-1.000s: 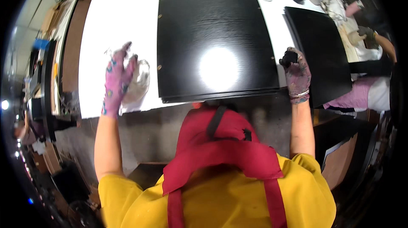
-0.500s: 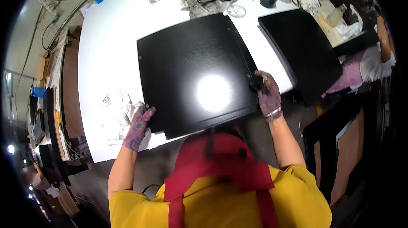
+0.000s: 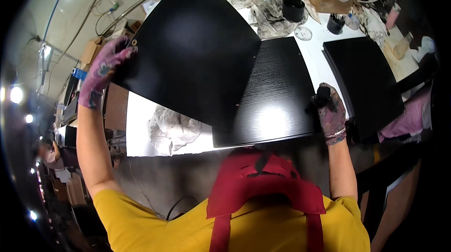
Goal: The person wipes the surface of black rectangular panels with a white cloth, repeatedly flipping and repositioning them on a white workbench. The person also handles a small container and a brush, applying a dark substance to the panel edges before continuing to wipe the surfaces.
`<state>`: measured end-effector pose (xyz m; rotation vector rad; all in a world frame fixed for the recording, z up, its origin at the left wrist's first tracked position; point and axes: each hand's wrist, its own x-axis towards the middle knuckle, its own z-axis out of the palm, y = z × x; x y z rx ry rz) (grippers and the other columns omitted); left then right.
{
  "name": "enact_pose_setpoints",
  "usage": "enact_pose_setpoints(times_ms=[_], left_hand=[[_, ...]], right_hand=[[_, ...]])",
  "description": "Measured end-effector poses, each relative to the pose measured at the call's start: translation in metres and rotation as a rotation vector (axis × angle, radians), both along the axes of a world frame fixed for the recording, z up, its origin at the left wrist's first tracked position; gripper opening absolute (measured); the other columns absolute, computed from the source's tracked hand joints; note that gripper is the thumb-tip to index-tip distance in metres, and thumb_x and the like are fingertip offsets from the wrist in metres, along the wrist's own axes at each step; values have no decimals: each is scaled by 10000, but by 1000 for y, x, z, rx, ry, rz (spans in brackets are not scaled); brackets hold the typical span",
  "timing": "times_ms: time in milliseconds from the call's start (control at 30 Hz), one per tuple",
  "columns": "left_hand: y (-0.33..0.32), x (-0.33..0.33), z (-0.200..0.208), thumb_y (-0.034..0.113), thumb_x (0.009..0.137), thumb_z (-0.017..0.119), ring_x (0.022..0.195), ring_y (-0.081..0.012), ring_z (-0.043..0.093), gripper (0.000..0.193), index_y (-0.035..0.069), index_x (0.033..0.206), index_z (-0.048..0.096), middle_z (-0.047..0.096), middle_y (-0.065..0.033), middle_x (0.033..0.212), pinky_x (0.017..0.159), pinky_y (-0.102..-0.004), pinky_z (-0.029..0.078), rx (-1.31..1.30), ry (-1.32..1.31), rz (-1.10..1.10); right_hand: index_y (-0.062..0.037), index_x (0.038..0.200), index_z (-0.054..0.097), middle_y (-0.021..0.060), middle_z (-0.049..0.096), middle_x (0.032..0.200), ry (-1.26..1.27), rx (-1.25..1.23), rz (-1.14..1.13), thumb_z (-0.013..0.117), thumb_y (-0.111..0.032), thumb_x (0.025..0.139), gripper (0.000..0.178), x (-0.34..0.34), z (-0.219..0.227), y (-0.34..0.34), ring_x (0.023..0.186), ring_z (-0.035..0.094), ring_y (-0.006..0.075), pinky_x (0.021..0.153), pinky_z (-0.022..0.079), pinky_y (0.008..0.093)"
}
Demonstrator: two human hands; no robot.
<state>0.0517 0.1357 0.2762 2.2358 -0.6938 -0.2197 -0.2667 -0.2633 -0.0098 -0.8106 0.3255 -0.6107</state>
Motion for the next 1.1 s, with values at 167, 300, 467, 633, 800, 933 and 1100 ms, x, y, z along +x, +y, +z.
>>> enact_pose_setpoints(times_ms=[167, 300, 467, 633, 800, 933, 1100], left_hand=[[-93, -116, 34, 229, 875, 675, 973, -255, 617, 421, 38, 1225, 541, 641, -126, 1070, 874, -339, 489, 474, -556, -145], [-135, -196, -36, 120, 804, 656, 819, -289, 640, 277, 61, 1048, 536, 592, -129, 887, 682, -381, 535, 441, -901, -479], [-162, -276, -132, 78, 798, 592, 688, -256, 644, 254, 88, 1045, 535, 556, -119, 898, 558, -387, 521, 727, -738, -510], [-188, -294, -212, 98, 846, 538, 711, -270, 662, 226, 73, 1070, 526, 554, -123, 932, 545, -418, 533, 573, -544, -524], [-203, -297, -269, 182, 859, 589, 720, -299, 661, 166, 66, 975, 562, 620, -124, 874, 604, -430, 546, 309, -354, -538], [-184, -189, -242, 188, 838, 633, 814, -321, 664, 192, 54, 976, 639, 667, -139, 953, 716, -417, 556, 330, -484, -137], [-71, -81, -281, 392, 931, 556, 1073, -396, 581, 559, -23, 1299, 489, 596, -235, 1173, 966, -444, 438, 454, -622, 52]], right_hand=[[37, 1238, 533, 121, 579, 1152, -254, 35, 74, 594, -340, 922, 496, 12, 55, -1, 1051, 581, 225, 1006, 461, 443], [39, 1222, 539, 136, 566, 1201, -382, -16, 222, 541, -258, 938, 410, 6, 88, -5, 1064, 573, 209, 974, 480, 412], [54, 1184, 554, 116, 600, 1120, -345, 33, 367, 673, -185, 847, 430, -11, 73, 16, 1014, 613, 221, 930, 493, 334], [48, 1172, 594, 101, 639, 1086, 2, -325, 168, 632, -238, 887, 405, -35, 34, 14, 1016, 594, 156, 931, 436, 256], [63, 1182, 581, 64, 642, 1025, 80, -165, 131, 665, -199, 852, 430, -38, -4, 1, 946, 589, 115, 884, 443, 231], [48, 1210, 554, 46, 638, 1005, 163, -186, 15, 686, -258, 861, 483, -32, -26, -13, 918, 595, 113, 857, 453, 231], [52, 1170, 589, 28, 629, 1001, 88, -170, -46, 656, -181, 871, 385, 14, -20, -4, 907, 563, 74, 852, 422, 198]])
